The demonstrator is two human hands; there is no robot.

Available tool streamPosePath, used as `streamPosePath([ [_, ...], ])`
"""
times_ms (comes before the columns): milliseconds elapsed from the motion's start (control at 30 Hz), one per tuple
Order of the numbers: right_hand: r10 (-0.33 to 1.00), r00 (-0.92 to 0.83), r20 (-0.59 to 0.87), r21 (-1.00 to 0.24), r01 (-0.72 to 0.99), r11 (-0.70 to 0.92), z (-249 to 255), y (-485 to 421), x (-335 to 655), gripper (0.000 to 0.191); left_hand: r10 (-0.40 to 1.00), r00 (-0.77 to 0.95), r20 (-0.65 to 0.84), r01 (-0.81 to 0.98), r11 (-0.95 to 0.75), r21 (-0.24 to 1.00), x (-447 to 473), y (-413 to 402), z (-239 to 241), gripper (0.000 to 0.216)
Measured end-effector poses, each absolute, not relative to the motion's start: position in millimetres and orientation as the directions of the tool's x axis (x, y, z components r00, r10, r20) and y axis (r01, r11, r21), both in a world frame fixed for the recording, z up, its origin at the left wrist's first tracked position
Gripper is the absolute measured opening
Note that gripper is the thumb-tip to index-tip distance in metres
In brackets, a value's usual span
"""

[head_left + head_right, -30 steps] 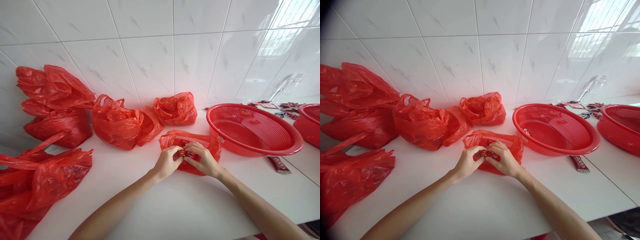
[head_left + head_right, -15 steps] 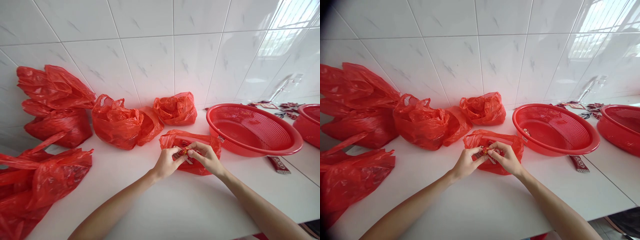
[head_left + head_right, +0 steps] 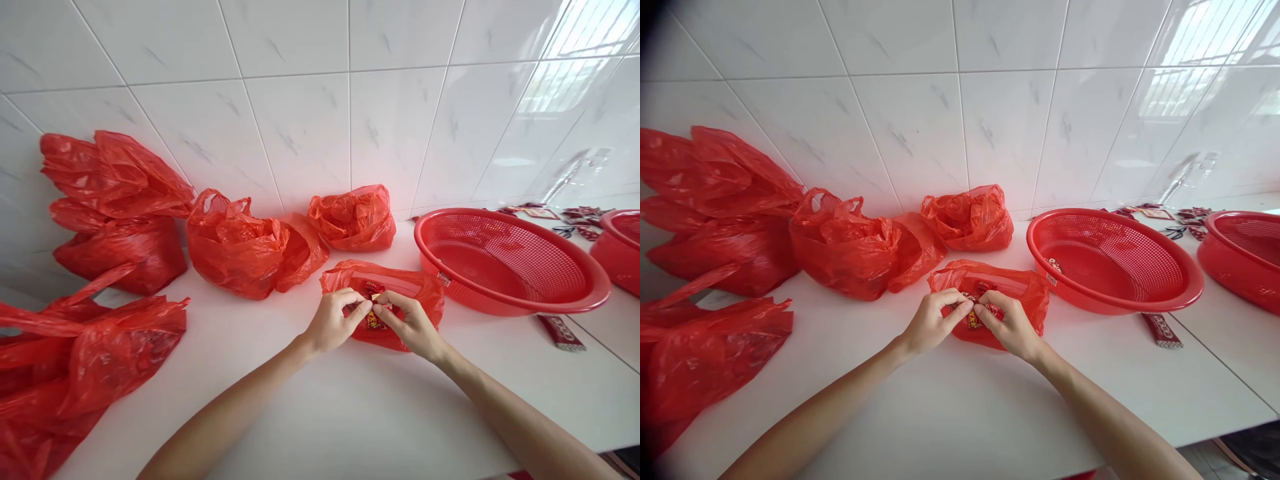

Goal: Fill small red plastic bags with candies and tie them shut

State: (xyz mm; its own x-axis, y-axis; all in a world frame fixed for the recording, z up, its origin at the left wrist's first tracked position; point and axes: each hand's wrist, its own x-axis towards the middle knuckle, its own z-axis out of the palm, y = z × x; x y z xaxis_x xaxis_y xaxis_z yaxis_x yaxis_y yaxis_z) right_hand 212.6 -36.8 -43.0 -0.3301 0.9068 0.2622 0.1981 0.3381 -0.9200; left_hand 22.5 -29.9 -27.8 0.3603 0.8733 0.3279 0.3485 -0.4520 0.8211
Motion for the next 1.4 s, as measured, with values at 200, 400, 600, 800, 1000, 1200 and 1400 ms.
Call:
streamPosePath([
  [200, 0.905, -0.382, 0.186, -0.925, 0.243, 0.292, -42.9, -37.9, 209.3, 0.04, 0.887, 0.261, 0.38, 0.342, -0.453, 0.823, 23.6, -31.2, -30.2, 0.033],
  [400, 0.912, -0.385, 0.141, -0.978, 0.088, 0.189, -41.6, -36.1, 210.6, 0.04, 0.927, 0.24, 0.288, 0.261, -0.347, 0.901, 23.9, -30.9, -26.8, 0.037],
  [600, 0.91, -0.364, 0.201, -0.952, 0.147, 0.269, -44.0, -27.2, 219.7, 0.044, 0.935, 0.283, 0.213, 0.355, -0.308, 0.882, 15.0, -17.6, -29.5, 0.028],
  [800, 0.829, -0.413, 0.377, -0.609, 0.563, 0.558, -50.7, -17.8, 227.8, 0.022, 0.874, 0.359, 0.328, 0.648, -0.486, 0.586, 5.0, -2.3, -49.0, 0.029],
  [1000, 0.813, -0.498, 0.303, -0.416, 0.698, 0.583, -61.2, -14.0, 235.8, 0.039, 0.842, 0.482, 0.242, 0.716, -0.537, 0.446, 4.3, -0.5, -69.8, 0.043],
  [1200, 0.825, -0.529, 0.199, -0.398, 0.725, 0.562, -64.0, -11.8, 248.6, 0.081, 0.866, 0.436, 0.246, 0.786, -0.499, 0.364, 3.8, -2.1, -71.0, 0.04],
  [1400, 0.881, -0.444, 0.167, -0.459, 0.756, 0.468, -60.1, -11.9, 246.9, 0.062, 0.912, 0.369, 0.182, 0.872, -0.407, 0.271, 5.2, -9.4, -59.3, 0.034],
])
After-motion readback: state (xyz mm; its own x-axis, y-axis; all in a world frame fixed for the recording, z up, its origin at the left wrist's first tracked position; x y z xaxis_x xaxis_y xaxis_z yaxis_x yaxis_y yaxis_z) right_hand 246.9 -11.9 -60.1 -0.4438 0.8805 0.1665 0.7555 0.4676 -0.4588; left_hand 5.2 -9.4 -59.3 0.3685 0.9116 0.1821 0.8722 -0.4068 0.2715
